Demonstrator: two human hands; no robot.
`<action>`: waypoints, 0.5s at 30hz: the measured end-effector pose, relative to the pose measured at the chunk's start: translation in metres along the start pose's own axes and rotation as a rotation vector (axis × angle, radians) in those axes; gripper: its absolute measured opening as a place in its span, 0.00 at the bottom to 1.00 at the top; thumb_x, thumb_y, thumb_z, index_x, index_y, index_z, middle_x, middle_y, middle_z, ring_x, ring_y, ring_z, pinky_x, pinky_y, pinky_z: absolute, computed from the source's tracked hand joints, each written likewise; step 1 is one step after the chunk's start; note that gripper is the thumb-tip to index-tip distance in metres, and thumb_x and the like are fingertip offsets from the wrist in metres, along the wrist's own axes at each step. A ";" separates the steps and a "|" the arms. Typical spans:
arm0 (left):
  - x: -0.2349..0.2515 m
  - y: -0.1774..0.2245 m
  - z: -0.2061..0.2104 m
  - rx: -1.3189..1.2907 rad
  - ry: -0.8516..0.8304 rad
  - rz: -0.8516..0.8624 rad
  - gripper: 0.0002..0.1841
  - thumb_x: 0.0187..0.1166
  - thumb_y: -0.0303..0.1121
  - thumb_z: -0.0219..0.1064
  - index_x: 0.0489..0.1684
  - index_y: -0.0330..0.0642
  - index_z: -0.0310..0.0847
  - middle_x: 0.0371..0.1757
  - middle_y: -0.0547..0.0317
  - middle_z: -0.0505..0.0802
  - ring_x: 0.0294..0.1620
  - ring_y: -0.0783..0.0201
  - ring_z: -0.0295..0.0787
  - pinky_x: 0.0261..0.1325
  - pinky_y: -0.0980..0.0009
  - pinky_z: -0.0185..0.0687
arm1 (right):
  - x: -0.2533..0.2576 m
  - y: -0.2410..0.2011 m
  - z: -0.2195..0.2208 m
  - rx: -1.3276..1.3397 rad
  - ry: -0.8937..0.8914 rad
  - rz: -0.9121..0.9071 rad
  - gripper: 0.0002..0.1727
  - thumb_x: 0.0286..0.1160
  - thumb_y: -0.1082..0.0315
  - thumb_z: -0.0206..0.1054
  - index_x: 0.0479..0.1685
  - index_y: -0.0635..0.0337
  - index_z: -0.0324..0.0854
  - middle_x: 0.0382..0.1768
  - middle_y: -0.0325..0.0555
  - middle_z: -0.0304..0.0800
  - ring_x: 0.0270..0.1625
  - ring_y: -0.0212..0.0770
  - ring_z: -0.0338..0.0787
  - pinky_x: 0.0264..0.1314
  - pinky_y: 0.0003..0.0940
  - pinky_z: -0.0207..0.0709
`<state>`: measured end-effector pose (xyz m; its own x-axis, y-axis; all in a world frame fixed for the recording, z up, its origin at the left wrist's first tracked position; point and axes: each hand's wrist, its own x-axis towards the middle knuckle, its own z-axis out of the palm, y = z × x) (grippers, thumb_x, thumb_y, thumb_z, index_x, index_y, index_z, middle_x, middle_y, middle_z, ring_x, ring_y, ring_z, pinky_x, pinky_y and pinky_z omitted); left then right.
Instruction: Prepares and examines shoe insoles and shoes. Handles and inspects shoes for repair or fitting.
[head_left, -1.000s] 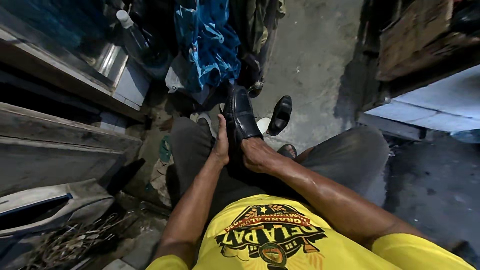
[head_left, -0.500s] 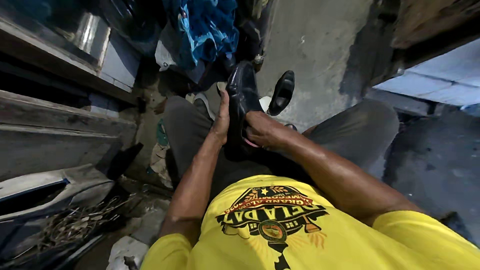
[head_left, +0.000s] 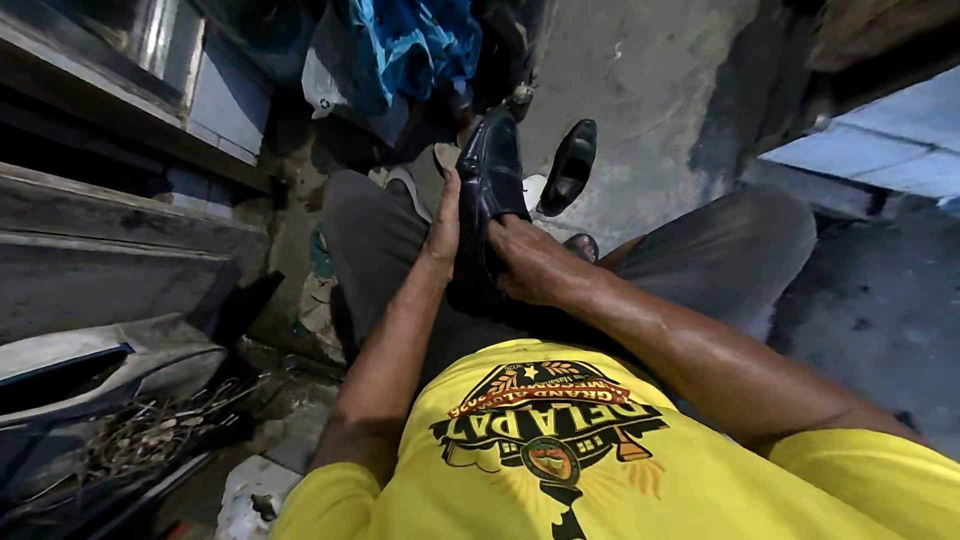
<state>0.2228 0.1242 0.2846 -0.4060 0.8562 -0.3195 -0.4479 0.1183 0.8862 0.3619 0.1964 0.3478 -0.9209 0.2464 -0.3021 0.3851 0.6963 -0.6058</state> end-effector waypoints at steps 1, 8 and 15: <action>0.000 -0.001 -0.001 -0.006 0.005 -0.001 0.39 0.90 0.65 0.27 0.89 0.50 0.60 0.80 0.58 0.80 0.80 0.66 0.75 0.81 0.60 0.74 | 0.001 -0.002 0.001 -0.016 0.020 0.011 0.30 0.54 0.76 0.80 0.62 0.71 0.77 0.59 0.70 0.81 0.63 0.68 0.84 0.64 0.61 0.79; -0.001 0.005 0.002 -0.078 0.022 0.091 0.37 0.92 0.62 0.28 0.89 0.50 0.59 0.80 0.60 0.79 0.80 0.69 0.74 0.83 0.63 0.72 | -0.006 -0.018 -0.003 -0.111 0.079 -0.017 0.23 0.60 0.73 0.78 0.56 0.73 0.81 0.54 0.69 0.85 0.58 0.67 0.88 0.60 0.59 0.82; -0.019 0.011 0.006 -0.029 0.008 0.054 0.40 0.80 0.76 0.35 0.82 0.66 0.70 0.70 0.72 0.88 0.67 0.73 0.85 0.67 0.64 0.86 | 0.002 -0.013 -0.009 0.037 0.076 0.032 0.07 0.68 0.76 0.70 0.43 0.69 0.83 0.41 0.61 0.88 0.51 0.60 0.89 0.55 0.58 0.82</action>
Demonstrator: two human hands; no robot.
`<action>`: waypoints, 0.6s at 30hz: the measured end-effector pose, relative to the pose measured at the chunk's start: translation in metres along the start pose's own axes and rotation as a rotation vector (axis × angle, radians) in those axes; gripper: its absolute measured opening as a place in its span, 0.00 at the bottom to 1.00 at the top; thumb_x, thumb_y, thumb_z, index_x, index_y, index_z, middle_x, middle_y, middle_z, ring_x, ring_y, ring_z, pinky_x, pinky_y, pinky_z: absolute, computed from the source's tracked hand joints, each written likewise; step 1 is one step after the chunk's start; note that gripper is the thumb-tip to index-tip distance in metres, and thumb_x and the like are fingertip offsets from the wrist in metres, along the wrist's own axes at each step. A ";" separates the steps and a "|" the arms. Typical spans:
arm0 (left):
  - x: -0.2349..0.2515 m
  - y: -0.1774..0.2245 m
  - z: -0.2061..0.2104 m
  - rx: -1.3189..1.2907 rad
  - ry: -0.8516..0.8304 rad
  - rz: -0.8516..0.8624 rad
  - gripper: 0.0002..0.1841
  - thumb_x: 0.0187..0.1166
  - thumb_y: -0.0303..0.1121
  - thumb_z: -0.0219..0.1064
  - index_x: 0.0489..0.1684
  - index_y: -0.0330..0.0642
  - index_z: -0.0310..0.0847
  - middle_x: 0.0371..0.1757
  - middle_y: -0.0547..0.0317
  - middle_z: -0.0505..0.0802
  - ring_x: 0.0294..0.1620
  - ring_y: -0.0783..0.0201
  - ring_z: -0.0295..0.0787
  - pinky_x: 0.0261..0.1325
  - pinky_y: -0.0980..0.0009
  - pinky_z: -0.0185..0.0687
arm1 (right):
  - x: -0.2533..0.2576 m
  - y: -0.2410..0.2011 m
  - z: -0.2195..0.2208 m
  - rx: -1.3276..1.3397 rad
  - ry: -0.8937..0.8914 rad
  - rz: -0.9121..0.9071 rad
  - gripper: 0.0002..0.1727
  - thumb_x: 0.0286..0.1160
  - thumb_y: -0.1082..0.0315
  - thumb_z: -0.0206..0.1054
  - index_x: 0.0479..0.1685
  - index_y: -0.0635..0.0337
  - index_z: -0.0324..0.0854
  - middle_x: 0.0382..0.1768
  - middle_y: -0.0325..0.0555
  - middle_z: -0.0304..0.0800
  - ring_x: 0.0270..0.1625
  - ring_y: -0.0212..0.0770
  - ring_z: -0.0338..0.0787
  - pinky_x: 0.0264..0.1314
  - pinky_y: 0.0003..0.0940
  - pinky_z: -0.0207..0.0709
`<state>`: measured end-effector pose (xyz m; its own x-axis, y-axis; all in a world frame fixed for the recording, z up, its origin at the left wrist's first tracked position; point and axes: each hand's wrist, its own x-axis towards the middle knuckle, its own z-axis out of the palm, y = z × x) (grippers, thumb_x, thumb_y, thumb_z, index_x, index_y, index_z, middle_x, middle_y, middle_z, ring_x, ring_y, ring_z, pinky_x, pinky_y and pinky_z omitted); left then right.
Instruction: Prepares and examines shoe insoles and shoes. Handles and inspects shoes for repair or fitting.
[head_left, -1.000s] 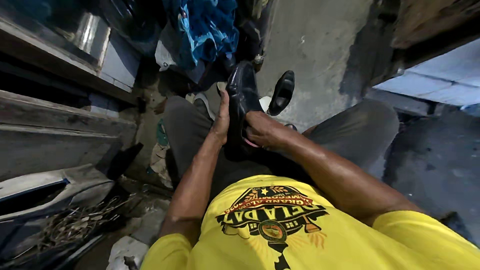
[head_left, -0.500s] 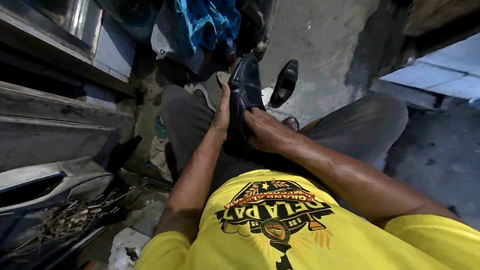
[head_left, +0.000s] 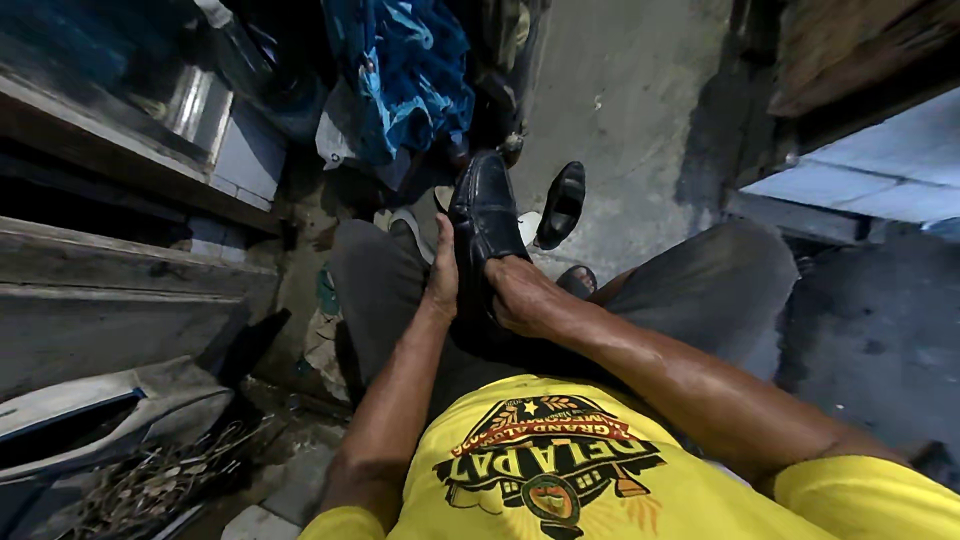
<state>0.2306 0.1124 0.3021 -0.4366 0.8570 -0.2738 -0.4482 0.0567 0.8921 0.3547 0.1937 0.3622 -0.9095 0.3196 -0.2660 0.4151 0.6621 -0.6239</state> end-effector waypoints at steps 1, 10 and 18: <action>-0.003 -0.001 0.002 0.038 -0.002 -0.014 0.41 0.79 0.78 0.35 0.83 0.67 0.69 0.72 0.73 0.87 0.69 0.73 0.84 0.68 0.62 0.86 | 0.002 -0.001 0.000 -0.009 -0.027 0.029 0.06 0.70 0.76 0.70 0.40 0.72 0.84 0.40 0.63 0.89 0.50 0.62 0.90 0.55 0.60 0.81; 0.011 0.007 -0.005 -0.119 -0.070 -0.067 0.45 0.72 0.82 0.41 0.77 0.61 0.75 0.65 0.64 0.91 0.65 0.65 0.88 0.63 0.57 0.88 | 0.003 0.002 0.002 0.017 0.079 0.028 0.12 0.81 0.74 0.62 0.52 0.75 0.85 0.48 0.69 0.90 0.56 0.65 0.90 0.63 0.61 0.79; 0.021 0.022 -0.012 -0.326 -0.124 -0.066 0.36 0.86 0.69 0.38 0.77 0.56 0.75 0.62 0.52 0.91 0.57 0.56 0.92 0.55 0.57 0.91 | -0.002 0.005 0.031 0.123 0.035 -0.022 0.21 0.85 0.69 0.58 0.70 0.73 0.77 0.62 0.70 0.86 0.69 0.64 0.85 0.73 0.60 0.75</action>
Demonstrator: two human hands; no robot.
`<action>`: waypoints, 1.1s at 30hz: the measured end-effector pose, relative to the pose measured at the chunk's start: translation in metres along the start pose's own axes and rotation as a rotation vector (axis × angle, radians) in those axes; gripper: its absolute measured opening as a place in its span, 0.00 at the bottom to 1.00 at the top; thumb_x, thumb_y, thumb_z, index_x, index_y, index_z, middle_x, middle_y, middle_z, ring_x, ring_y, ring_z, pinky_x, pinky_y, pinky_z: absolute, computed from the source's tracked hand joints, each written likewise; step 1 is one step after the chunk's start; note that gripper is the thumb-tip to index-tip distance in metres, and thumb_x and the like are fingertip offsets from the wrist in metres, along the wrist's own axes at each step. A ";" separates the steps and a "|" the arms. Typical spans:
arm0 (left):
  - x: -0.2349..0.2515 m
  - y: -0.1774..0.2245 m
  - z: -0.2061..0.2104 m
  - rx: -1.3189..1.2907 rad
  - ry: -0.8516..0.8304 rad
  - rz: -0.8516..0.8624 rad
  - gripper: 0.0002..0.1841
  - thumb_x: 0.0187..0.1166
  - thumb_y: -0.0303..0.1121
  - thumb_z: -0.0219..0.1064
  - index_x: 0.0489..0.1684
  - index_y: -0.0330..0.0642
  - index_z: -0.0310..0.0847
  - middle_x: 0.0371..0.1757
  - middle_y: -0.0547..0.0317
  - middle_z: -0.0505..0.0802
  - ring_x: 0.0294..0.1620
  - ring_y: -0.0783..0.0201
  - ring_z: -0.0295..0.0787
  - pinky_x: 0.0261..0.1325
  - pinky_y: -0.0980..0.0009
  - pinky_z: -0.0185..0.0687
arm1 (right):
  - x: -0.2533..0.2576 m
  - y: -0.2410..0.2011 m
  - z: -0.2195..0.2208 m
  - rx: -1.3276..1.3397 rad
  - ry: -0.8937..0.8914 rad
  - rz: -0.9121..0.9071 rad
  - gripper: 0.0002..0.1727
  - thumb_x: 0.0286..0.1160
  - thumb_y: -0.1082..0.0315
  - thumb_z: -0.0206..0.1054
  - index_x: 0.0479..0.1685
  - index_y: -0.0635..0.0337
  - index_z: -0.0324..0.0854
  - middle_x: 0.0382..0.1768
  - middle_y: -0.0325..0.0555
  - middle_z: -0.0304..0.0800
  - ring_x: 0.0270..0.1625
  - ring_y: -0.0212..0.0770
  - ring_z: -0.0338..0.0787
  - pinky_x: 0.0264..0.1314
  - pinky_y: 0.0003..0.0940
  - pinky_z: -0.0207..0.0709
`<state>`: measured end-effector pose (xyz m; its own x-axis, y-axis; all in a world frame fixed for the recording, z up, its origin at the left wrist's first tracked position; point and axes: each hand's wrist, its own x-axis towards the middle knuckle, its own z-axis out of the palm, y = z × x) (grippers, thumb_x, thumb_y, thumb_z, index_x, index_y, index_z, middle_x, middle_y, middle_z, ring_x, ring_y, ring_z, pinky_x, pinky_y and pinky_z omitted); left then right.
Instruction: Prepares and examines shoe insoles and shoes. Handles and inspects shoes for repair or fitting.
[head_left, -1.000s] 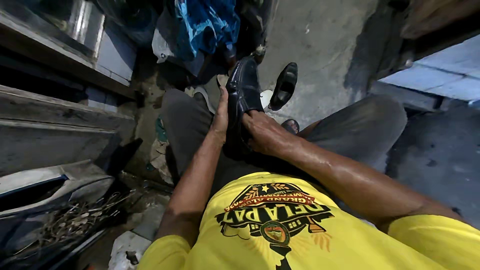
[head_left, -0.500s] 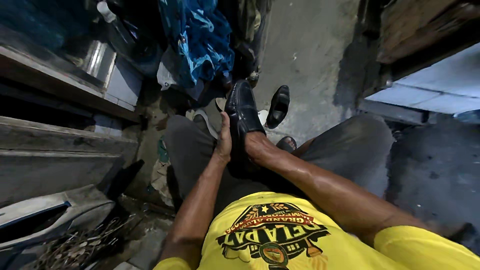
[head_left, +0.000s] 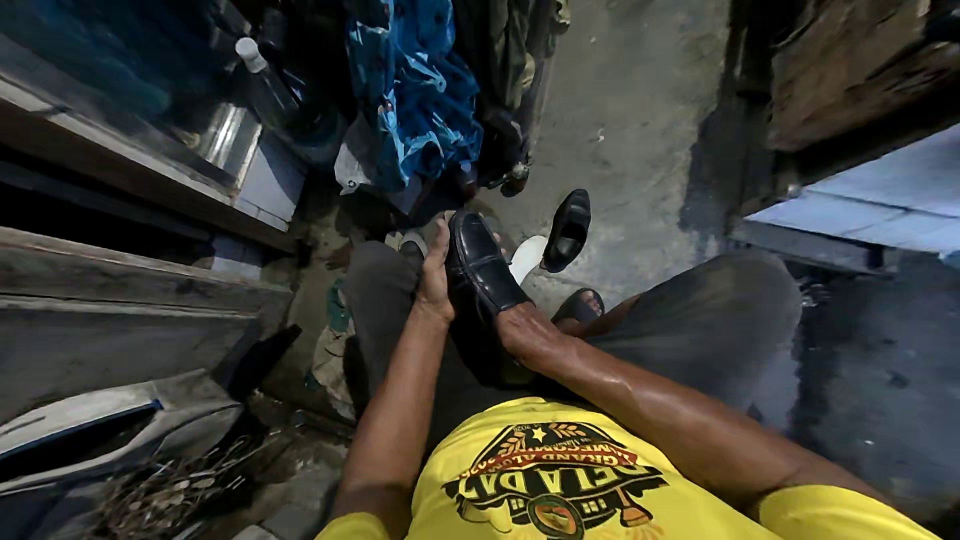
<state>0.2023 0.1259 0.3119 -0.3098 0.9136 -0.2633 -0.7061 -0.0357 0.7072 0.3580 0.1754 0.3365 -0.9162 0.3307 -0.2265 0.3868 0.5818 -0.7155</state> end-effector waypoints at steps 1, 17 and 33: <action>-0.001 -0.001 0.000 0.000 -0.012 -0.012 0.37 0.86 0.69 0.37 0.78 0.56 0.75 0.62 0.52 0.91 0.57 0.56 0.92 0.56 0.58 0.91 | 0.000 -0.001 0.001 -0.001 -0.018 -0.002 0.21 0.85 0.69 0.59 0.70 0.75 0.78 0.63 0.71 0.86 0.71 0.66 0.84 0.75 0.60 0.74; -0.006 -0.013 -0.001 -0.064 -0.211 -0.035 0.44 0.75 0.79 0.44 0.83 0.60 0.70 0.65 0.52 0.91 0.58 0.56 0.92 0.55 0.58 0.90 | -0.007 -0.008 0.014 0.117 0.104 0.114 0.20 0.85 0.71 0.58 0.70 0.74 0.78 0.64 0.72 0.85 0.70 0.66 0.84 0.75 0.59 0.73; 0.006 -0.017 -0.006 -0.158 -0.129 0.058 0.40 0.84 0.70 0.40 0.82 0.47 0.65 0.67 0.40 0.87 0.65 0.43 0.88 0.65 0.45 0.86 | 0.012 0.004 0.006 0.201 0.249 -0.039 0.30 0.86 0.66 0.62 0.87 0.59 0.65 0.79 0.55 0.75 0.81 0.43 0.75 0.84 0.41 0.69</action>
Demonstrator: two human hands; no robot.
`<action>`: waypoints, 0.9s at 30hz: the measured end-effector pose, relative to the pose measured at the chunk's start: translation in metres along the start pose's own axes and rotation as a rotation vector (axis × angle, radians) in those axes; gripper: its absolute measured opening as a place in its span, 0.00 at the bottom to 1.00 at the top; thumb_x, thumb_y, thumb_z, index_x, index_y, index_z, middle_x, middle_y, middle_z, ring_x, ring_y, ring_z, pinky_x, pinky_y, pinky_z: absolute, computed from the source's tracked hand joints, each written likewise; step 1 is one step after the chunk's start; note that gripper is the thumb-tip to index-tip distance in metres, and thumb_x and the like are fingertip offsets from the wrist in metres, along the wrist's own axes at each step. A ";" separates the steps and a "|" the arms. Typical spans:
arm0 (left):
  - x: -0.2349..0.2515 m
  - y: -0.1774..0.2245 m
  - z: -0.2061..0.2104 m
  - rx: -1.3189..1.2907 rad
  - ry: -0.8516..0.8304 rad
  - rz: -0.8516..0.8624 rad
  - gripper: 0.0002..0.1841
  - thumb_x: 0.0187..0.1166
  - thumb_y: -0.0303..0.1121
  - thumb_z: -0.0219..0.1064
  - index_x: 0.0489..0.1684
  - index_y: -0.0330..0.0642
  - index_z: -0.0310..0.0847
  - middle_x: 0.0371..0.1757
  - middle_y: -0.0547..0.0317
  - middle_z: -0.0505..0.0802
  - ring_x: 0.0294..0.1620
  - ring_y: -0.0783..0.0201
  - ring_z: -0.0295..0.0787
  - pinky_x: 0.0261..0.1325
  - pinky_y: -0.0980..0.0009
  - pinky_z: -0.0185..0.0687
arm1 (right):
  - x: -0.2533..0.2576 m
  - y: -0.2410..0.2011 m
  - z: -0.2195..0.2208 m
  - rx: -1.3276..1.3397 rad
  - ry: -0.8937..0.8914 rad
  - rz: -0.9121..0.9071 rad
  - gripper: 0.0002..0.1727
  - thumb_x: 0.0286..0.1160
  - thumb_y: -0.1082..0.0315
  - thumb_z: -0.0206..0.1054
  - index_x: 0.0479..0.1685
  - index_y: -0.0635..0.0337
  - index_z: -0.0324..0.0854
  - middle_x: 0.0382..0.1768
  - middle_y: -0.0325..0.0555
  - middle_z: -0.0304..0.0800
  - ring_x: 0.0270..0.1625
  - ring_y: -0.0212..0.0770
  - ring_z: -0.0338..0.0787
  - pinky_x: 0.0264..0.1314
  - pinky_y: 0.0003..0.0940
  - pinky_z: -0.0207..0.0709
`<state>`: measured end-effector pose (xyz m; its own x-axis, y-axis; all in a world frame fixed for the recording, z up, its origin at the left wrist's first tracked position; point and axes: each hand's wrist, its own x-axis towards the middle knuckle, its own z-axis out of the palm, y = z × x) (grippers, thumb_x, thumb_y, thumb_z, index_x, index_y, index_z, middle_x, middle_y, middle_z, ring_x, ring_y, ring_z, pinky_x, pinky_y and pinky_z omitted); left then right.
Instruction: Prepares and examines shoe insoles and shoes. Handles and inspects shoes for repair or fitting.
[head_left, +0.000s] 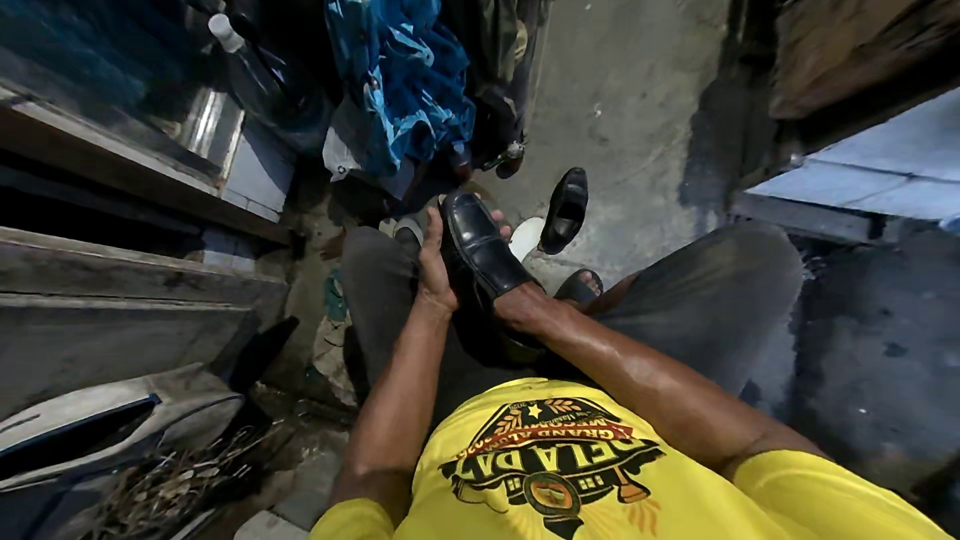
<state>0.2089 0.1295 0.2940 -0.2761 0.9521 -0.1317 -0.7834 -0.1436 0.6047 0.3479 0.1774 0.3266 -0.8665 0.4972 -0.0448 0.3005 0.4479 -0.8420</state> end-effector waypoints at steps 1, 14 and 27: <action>-0.007 -0.001 0.007 0.056 0.056 0.012 0.39 0.83 0.72 0.41 0.79 0.53 0.69 0.65 0.49 0.89 0.63 0.50 0.90 0.63 0.49 0.88 | 0.001 0.001 -0.001 -0.048 0.017 -0.013 0.28 0.86 0.66 0.62 0.84 0.62 0.69 0.77 0.57 0.77 0.79 0.47 0.77 0.83 0.44 0.69; 0.011 0.010 -0.002 0.209 0.353 0.238 0.38 0.90 0.65 0.28 0.82 0.49 0.67 0.69 0.51 0.87 0.70 0.56 0.85 0.72 0.51 0.83 | -0.048 0.005 -0.087 0.306 0.096 -0.041 0.12 0.80 0.68 0.66 0.56 0.63 0.87 0.51 0.45 0.90 0.44 0.35 0.93 0.44 0.35 0.93; 0.011 0.011 0.025 0.229 0.397 0.069 0.36 0.90 0.65 0.34 0.85 0.52 0.66 0.73 0.53 0.86 0.73 0.56 0.83 0.74 0.48 0.82 | -0.025 0.013 -0.051 0.486 -0.173 0.400 0.24 0.67 0.81 0.73 0.64 0.57 0.79 0.49 0.44 0.93 0.48 0.35 0.94 0.53 0.36 0.91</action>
<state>0.2107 0.1447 0.3188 -0.5501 0.7588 -0.3488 -0.6249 -0.0970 0.7746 0.3941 0.2088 0.3439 -0.7890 0.4110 -0.4567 0.4335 -0.1544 -0.8878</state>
